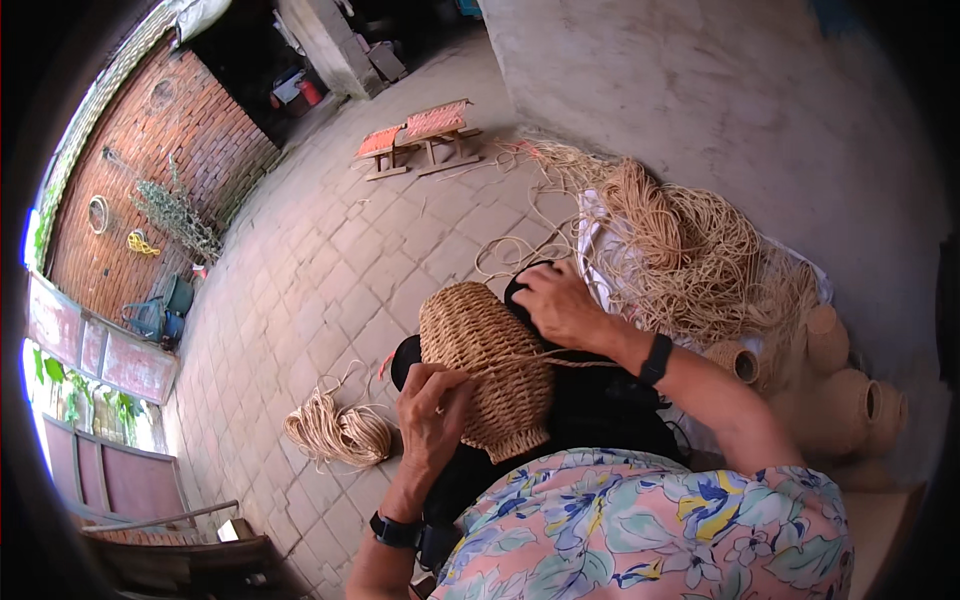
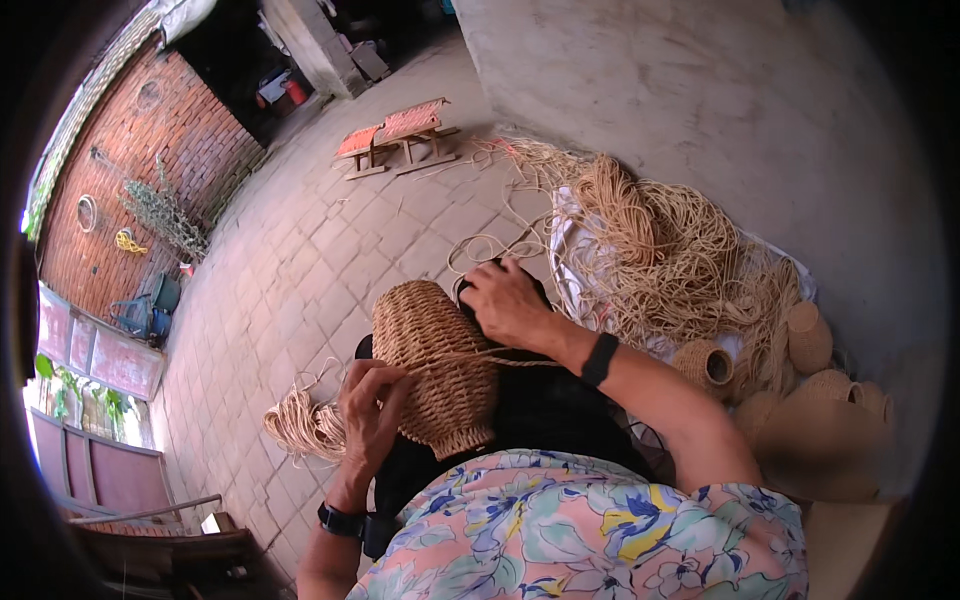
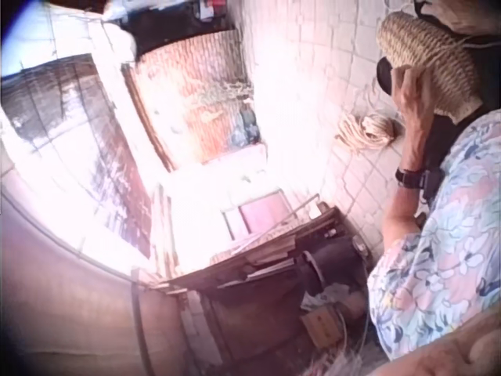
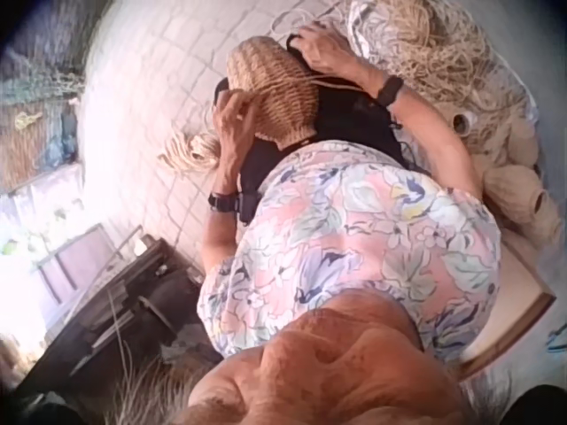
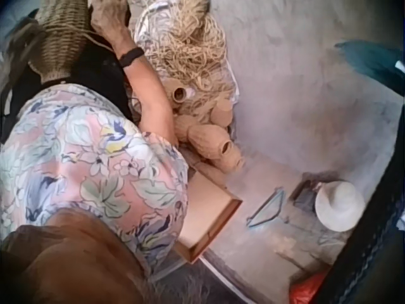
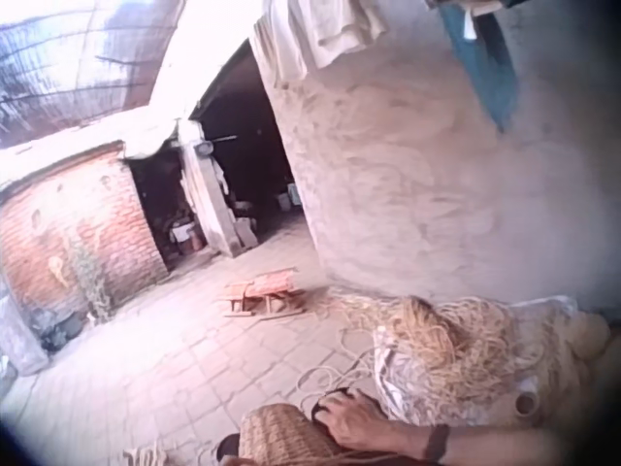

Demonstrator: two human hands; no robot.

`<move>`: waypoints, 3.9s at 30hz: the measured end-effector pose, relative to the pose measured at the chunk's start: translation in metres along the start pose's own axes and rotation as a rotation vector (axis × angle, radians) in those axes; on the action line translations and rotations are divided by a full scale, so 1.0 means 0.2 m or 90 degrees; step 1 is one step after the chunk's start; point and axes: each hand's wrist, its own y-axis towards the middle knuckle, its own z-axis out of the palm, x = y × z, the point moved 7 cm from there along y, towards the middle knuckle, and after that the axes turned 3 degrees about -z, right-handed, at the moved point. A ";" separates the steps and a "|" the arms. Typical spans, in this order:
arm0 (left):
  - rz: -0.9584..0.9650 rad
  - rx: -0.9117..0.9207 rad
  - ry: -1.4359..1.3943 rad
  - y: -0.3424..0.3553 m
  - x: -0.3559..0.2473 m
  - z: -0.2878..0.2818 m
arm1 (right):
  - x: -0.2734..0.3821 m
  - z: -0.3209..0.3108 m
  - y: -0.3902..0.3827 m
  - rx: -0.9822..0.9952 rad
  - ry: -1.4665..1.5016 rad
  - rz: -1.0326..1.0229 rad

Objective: Weaving a small basket or decorative item using dried plant fibers.

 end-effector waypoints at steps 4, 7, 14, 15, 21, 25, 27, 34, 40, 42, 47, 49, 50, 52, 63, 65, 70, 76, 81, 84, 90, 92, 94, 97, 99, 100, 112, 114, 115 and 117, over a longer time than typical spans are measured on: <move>-0.078 -0.006 -0.074 -0.02 0.03 -0.02 | 0.07 0.12 0.05 0.025 -0.012 -0.132; -0.071 -0.010 -0.038 -0.04 0.02 -0.02 | 0.07 0.15 0.06 0.071 0.039 -0.126; -0.195 -0.112 -0.372 -0.29 0.28 -0.04 | 0.09 0.00 0.11 0.038 0.547 0.098; -0.198 -0.113 -0.370 -0.30 0.32 -0.05 | 0.13 -0.04 0.11 0.079 0.573 0.116; -0.262 -0.124 -0.525 -0.26 0.44 0.00 | 0.15 -0.11 0.09 0.120 0.469 0.116; -0.283 -0.142 -0.506 -0.26 0.51 0.00 | 0.13 -0.14 0.02 0.078 0.586 0.152; -0.293 -0.160 -0.508 -0.30 0.54 0.00 | 0.16 -0.25 -0.05 0.026 0.595 0.099; -0.316 -0.186 -0.531 -0.35 0.52 0.00 | 0.32 -0.29 -0.21 0.081 0.500 -0.033; -0.292 -0.228 -0.549 -0.39 0.51 -0.03 | 0.34 -0.30 -0.20 0.206 0.625 0.064; -0.297 -0.237 -0.541 -0.42 0.53 -0.03 | 0.34 -0.37 -0.17 0.122 0.677 0.031; -0.296 -0.279 -0.426 -0.47 0.53 -0.06 | 0.33 -0.52 -0.05 -0.014 0.594 -0.061; -0.284 -0.289 -0.381 -0.47 0.52 -0.08 | 0.32 -0.54 -0.02 -0.014 0.567 -0.062; -0.272 -0.299 -0.368 -0.47 0.50 -0.08 | 0.31 -0.54 -0.01 -0.018 0.576 -0.061; -0.262 -0.310 -0.356 -0.48 0.49 -0.09 | 0.30 -0.56 -0.02 0.004 0.570 -0.044; -0.299 -0.325 -0.221 -0.52 0.47 -0.13 | 0.15 -0.21 -0.22 0.226 0.478 0.218; -0.314 -0.326 -0.230 -0.51 0.46 -0.12 | 0.14 -0.16 -0.21 0.226 0.439 0.208; -0.379 -0.312 -0.225 -0.53 0.40 -0.16 | 0.13 -0.01 -0.21 0.399 0.738 0.334; -0.487 -0.231 -0.512 -0.57 0.40 0.01 | 0.16 0.03 -0.19 0.347 0.973 0.304; -0.566 -0.259 -0.618 -0.63 0.55 0.15 | 0.19 0.00 -0.15 0.315 0.951 0.238; -0.524 -0.267 -0.649 -0.54 0.43 0.12 | 0.22 0.00 -0.15 0.318 0.939 0.235; -0.430 -0.225 -0.717 -0.55 0.38 0.00 | 0.37 -0.05 -0.14 0.313 0.937 0.254; -0.393 -0.242 -0.730 -0.55 0.39 0.00 | 0.37 -0.07 -0.15 0.306 0.923 0.234; -0.384 -0.208 -0.720 -0.52 0.39 -0.01 | 0.37 -0.07 -0.17 0.276 0.917 0.217; -0.329 -0.166 -0.702 -0.45 0.44 -0.05 | 0.41 -0.08 -0.20 0.269 0.897 0.215; -0.300 -0.155 -0.685 -0.41 0.48 -0.09 | 0.45 -0.06 -0.23 0.284 0.890 0.219; -0.296 -0.132 -0.673 -0.38 0.48 -0.09 | 0.47 -0.07 -0.24 0.294 0.882 0.221; -0.368 -0.120 -0.459 -0.20 0.41 0.04 | 0.38 -0.35 -0.27 0.103 0.401 0.019; -0.351 -0.151 -0.439 -0.22 0.41 0.05 | 0.38 -0.44 -0.24 0.077 0.401 0.010; -0.351 -0.152 -0.439 -0.22 0.41 0.05 | 0.38 -0.49 -0.23 0.052 0.405 0.002; -0.337 -0.150 -0.416 -0.22 0.38 0.04 | 0.41 -0.56 -0.19 0.031 0.392 -0.011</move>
